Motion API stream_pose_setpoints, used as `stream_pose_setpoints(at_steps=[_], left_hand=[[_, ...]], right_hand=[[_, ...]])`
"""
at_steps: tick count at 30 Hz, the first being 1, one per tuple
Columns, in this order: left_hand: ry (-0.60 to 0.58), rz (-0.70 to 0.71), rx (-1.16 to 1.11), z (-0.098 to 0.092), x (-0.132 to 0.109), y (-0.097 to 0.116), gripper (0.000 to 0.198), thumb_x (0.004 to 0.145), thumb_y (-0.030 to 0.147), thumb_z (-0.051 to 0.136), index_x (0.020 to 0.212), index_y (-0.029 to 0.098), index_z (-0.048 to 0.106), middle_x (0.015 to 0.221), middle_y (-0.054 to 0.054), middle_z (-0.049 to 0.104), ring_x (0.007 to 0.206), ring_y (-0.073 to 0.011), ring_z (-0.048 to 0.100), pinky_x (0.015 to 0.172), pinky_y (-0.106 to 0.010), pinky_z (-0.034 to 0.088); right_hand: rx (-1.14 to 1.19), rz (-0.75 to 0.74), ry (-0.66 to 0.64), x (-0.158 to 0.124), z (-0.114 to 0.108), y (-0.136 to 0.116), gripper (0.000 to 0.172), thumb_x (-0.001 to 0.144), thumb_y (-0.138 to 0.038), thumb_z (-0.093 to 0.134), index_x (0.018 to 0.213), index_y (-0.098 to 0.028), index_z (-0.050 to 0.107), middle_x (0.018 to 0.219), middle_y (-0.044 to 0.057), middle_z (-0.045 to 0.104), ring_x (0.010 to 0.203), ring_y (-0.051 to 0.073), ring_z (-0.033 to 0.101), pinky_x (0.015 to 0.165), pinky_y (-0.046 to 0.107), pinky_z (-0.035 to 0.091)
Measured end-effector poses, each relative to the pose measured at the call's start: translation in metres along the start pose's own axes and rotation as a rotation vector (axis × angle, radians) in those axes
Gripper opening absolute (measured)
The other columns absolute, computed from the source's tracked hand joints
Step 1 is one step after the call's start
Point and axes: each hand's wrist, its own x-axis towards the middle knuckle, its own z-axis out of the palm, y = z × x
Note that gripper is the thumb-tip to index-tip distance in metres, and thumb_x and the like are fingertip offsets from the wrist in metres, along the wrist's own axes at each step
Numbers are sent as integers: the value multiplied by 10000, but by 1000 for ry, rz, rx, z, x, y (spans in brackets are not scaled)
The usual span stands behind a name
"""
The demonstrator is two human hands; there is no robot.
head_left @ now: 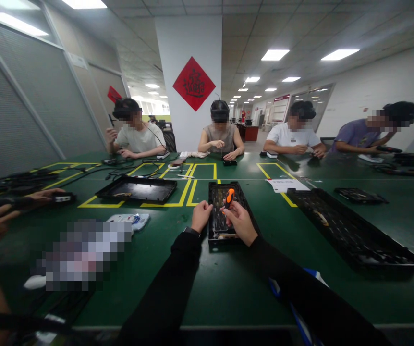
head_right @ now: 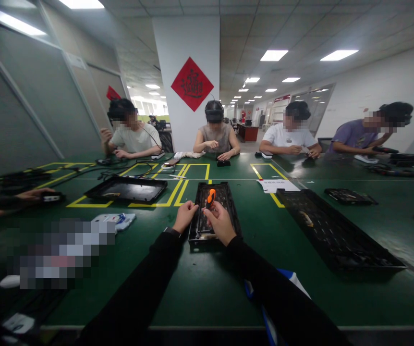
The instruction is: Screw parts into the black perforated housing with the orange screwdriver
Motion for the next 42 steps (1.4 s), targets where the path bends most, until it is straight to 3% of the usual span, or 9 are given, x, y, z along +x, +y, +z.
stream_pose_setpoints(at_steps=[8, 10, 17, 24, 31, 36, 42], left_hand=[[6, -5, 20, 0, 0, 2, 293, 719, 311, 478, 523, 174, 311, 487, 60, 338, 500, -77, 326, 515, -212, 230], [3, -6, 18, 0, 0, 2, 294, 719, 312, 479, 523, 174, 308, 486, 61, 336, 499, -77, 324, 513, -212, 229], [-5, -8, 2, 0, 0, -1, 289, 720, 315, 473, 530, 174, 308, 487, 60, 335, 499, -78, 319, 509, -209, 226], [6, -7, -9, 0, 0, 1, 292, 717, 312, 479, 526, 174, 306, 487, 61, 333, 500, -77, 322, 514, -211, 229], [-2, -15, -6, -2, -1, 4, 288, 717, 313, 478, 527, 176, 310, 489, 60, 342, 501, -79, 329, 515, -213, 234], [-1, -4, 4, -1, 0, 2, 289, 716, 308, 475, 522, 176, 305, 483, 61, 332, 498, -78, 319, 512, -214, 224], [0, -8, -4, -2, 0, 3, 291, 712, 300, 477, 520, 175, 298, 486, 61, 330, 500, -77, 324, 514, -212, 233]], right_hand=[[-41, 4, 14, 0, -1, 2, 384, 722, -343, 578, 1058, -170, 512, 588, -45, 483, 456, 62, 429, 422, 181, 360], [-31, 6, 23, 0, -2, 2, 384, 711, -339, 590, 1049, -173, 514, 609, -41, 493, 457, 60, 432, 422, 183, 364], [66, -2, 15, 0, -1, -1, 340, 731, -283, 555, 1050, -182, 498, 957, 54, 580, 475, 42, 450, 417, 186, 376], [43, 8, 10, -1, 0, -2, 385, 734, -309, 554, 1095, -187, 496, 891, 31, 586, 465, 42, 438, 428, 191, 382], [-15, 28, -25, -3, 1, -4, 399, 724, -346, 579, 1076, -166, 526, 606, -31, 522, 446, 56, 421, 429, 190, 364], [41, -12, 32, -2, 1, -3, 382, 741, -374, 557, 1064, -175, 518, 613, -37, 500, 463, 58, 433, 428, 185, 372], [87, -20, 114, 1, 1, 1, 295, 761, -438, 503, 881, -169, 494, 717, -4, 553, 468, 60, 470, 403, 178, 383]])
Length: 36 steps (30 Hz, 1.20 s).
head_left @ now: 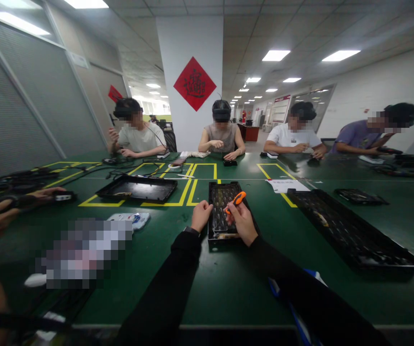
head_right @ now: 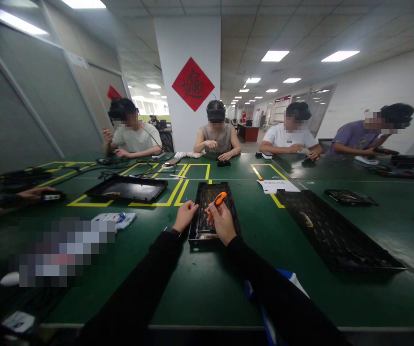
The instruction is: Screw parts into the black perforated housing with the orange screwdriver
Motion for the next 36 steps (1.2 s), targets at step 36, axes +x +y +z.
stream_pose_setpoints(at_steps=[36], left_hand=[[5, 0, 5, 0, -1, 1, 284, 715, 310, 477, 520, 174, 320, 482, 58, 349, 496, -79, 330, 512, -212, 231]], right_hand=[[-192, -123, -185, -14, 5, -11, 190, 781, -339, 507, 896, -191, 478, 716, -21, 521, 523, 80, 500, 495, 213, 430]])
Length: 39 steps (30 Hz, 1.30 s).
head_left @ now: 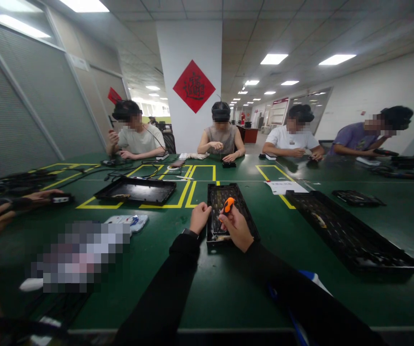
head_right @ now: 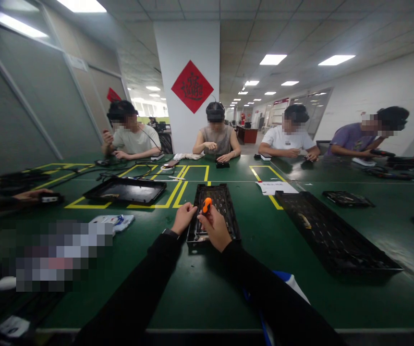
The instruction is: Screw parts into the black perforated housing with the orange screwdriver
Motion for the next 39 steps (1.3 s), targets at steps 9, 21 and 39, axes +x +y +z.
stream_pose_setpoints(at_steps=[9, 21, 39], left_hand=[[18, 5, 5, -3, -4, 7, 301, 732, 342, 479, 522, 170, 348, 494, 52, 367, 503, -80, 336, 509, -216, 229], [-167, 212, 40, -27, -35, 46, 530, 870, 402, 251, 474, 160, 507, 591, -6, 501, 634, -104, 448, 662, -231, 327], [-777, 345, 288, -55, -26, 46, 175, 715, 367, 547, 713, 215, 634, 1283, 32, 408, 1227, -232, 213, 1009, -408, 139]], right_hand=[[35, 27, -51, 1, 0, 0, 232, 794, -314, 498, 988, -187, 485, 744, 5, 570, 539, 85, 514, 513, 223, 438], [13, -7, -46, 0, 1, 2, 192, 819, -310, 467, 958, -178, 461, 670, -20, 556, 513, 80, 515, 493, 207, 427], [20, -13, -51, 0, 1, 1, 179, 819, -300, 466, 952, -181, 453, 688, -17, 558, 519, 77, 517, 505, 205, 437]])
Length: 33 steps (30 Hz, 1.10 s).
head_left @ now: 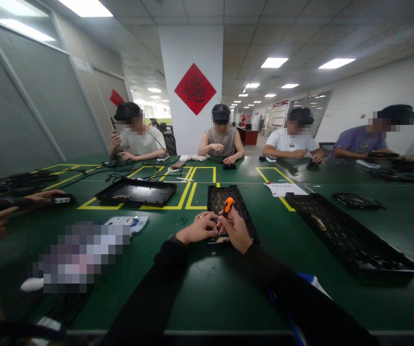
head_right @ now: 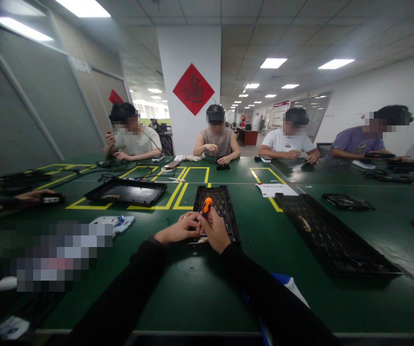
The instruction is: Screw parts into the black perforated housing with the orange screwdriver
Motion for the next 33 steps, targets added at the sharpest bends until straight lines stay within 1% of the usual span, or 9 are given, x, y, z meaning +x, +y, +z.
stream_pose_setpoints(at_steps=[3, 6, 9, 14, 22, 25, 29, 33], left_hand=[[-47, -15, -3, -4, -1, 2, 179, 714, 372, 550, 738, 216, 634, 1318, 31, 372, 1245, -245, 182, 1015, -430, 125], [-64, -11, 8, -7, -2, 5, 178, 720, 366, 546, 743, 212, 632, 1302, 17, 389, 1240, -247, 193, 1015, -440, 128], [-62, -3, 9, -6, -2, 7, 174, 731, 353, 533, 737, 209, 629, 1263, 5, 422, 1220, -239, 226, 1013, -436, 144], [-50, 4, 19, -5, -1, 8, 150, 729, 322, 533, 719, 203, 623, 1245, 8, 426, 1210, -235, 233, 1018, -428, 147], [-44, 24, 16, -4, -2, 8, 188, 745, 354, 507, 719, 198, 609, 1244, 8, 419, 1197, -227, 247, 1014, -412, 161], [-34, 25, -10, -3, -2, 8, 199, 749, 354, 497, 728, 196, 616, 1197, -7, 453, 1174, -223, 274, 1008, -394, 185], [-31, 22, -24, -3, -3, 8, 219, 758, 359, 483, 742, 195, 627, 1139, -28, 484, 1145, -223, 301, 990, -382, 217], [-36, 32, 2, -4, -3, 10, 225, 766, 364, 477, 755, 195, 625, 1121, -32, 488, 1121, -221, 319, 972, -385, 232]], right_hand=[[-11, 3, 5, 0, 0, 0, 170, 819, -296, 467, 946, -184, 449, 690, -17, 558, 525, 79, 519, 511, 207, 435], [-19, 8, 10, 0, 0, -1, 177, 824, -305, 457, 953, -185, 445, 689, -15, 559, 530, 83, 521, 516, 211, 435], [-30, 12, 21, 0, 0, -1, 181, 826, -315, 452, 949, -183, 449, 686, -13, 560, 526, 83, 520, 512, 211, 431], [-18, 12, 26, 0, 0, 0, 187, 821, -315, 460, 952, -182, 454, 686, -13, 560, 514, 78, 511, 504, 206, 427], [50, 47, 44, 3, -2, 5, 208, 805, -339, 484, 937, -181, 452, 693, -14, 559, 506, 73, 508, 479, 198, 423], [94, 68, 29, 4, -2, 7, 225, 783, -342, 518, 933, -183, 463, 699, -20, 552, 489, 65, 499, 469, 195, 418], [116, 78, 39, 6, -3, 8, 240, 753, -342, 558, 917, -183, 486, 627, -44, 518, 454, 59, 477, 445, 190, 401], [124, 86, 52, 7, -4, 10, 251, 751, -342, 559, 929, -180, 490, 660, -32, 543, 466, 60, 489, 451, 193, 412]])
